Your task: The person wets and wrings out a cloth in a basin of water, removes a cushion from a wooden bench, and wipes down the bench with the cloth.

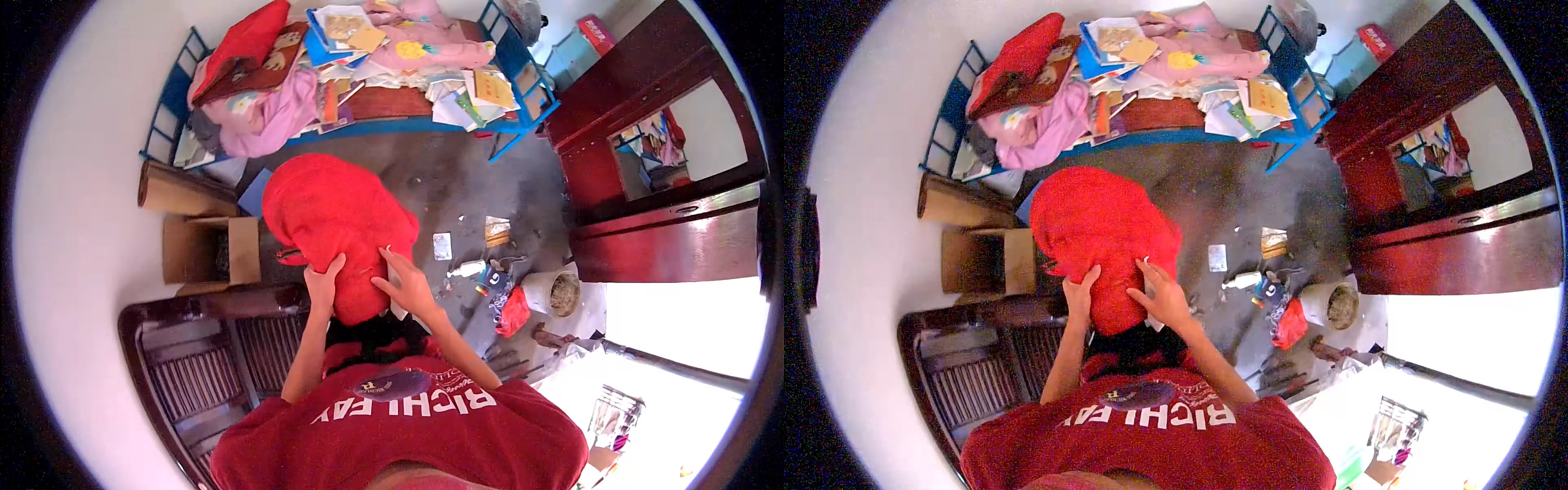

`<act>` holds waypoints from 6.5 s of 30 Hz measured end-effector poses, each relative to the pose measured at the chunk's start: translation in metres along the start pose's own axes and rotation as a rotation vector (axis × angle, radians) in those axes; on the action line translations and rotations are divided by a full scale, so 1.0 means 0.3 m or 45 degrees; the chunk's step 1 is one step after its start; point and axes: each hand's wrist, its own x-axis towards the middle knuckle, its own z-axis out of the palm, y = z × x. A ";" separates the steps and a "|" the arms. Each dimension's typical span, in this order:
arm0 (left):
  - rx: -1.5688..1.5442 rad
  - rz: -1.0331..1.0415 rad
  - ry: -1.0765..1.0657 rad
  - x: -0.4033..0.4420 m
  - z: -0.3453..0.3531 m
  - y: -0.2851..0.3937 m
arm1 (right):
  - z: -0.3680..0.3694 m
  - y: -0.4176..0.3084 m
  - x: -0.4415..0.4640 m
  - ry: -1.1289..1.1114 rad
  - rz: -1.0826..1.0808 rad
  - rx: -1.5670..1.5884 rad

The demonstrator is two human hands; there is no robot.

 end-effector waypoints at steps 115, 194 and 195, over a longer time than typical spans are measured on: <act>0.982 -0.575 -4.112 -1.421 0.090 -0.458 | 0.797 -0.398 -1.080 4.510 1.243 -0.182; 0.655 0.773 -1.854 -3.692 0.382 -1.062 | -0.934 0.325 -4.125 1.276 0.595 -0.187; 0.571 0.813 -1.783 -3.688 0.453 -1.051 | -1.004 0.346 -4.088 1.337 0.528 -0.161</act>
